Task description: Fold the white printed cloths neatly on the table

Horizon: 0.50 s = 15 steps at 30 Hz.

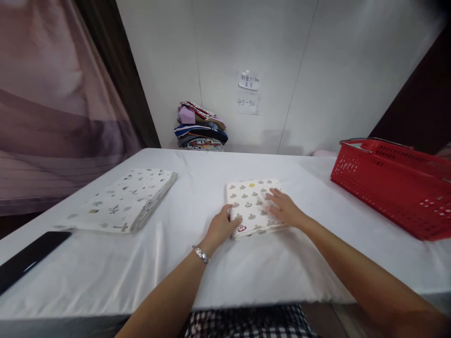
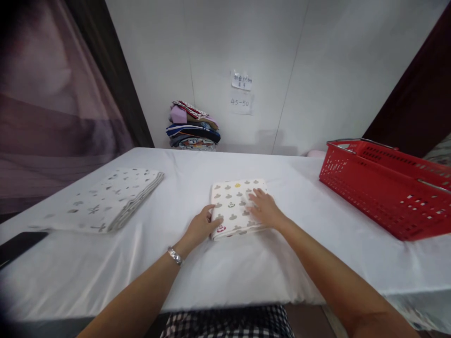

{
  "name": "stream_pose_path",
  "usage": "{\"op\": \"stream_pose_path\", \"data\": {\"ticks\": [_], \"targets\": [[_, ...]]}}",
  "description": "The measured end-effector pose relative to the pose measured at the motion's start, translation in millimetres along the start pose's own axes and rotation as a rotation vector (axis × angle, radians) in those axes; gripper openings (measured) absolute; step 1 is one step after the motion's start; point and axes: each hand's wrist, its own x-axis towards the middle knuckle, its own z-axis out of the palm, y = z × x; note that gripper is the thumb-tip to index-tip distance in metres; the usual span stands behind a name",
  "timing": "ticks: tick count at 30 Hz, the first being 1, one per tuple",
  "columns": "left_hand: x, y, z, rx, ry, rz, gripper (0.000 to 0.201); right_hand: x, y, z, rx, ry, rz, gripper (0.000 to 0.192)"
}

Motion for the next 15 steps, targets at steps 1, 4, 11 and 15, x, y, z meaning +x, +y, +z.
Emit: {"op": "stream_pose_path", "data": {"ticks": [1,4,11,15], "targets": [[-1,2,-0.5,0.012,-0.002,-0.008,0.056,-6,-11,4,0.005,-0.039,-0.041,0.053],[-3,3,-1.5,0.053,-0.011,-0.018,0.055,-19,-31,11,0.037,-0.110,-0.065,0.051],[17,-1,-5.8,0.211,0.202,0.195,0.039,-14,-41,-3,0.087,-0.092,-0.060,0.050],[52,17,-2.2,0.303,0.192,0.325,0.040,0,-43,2,0.048,-0.090,-0.016,0.052]]}}
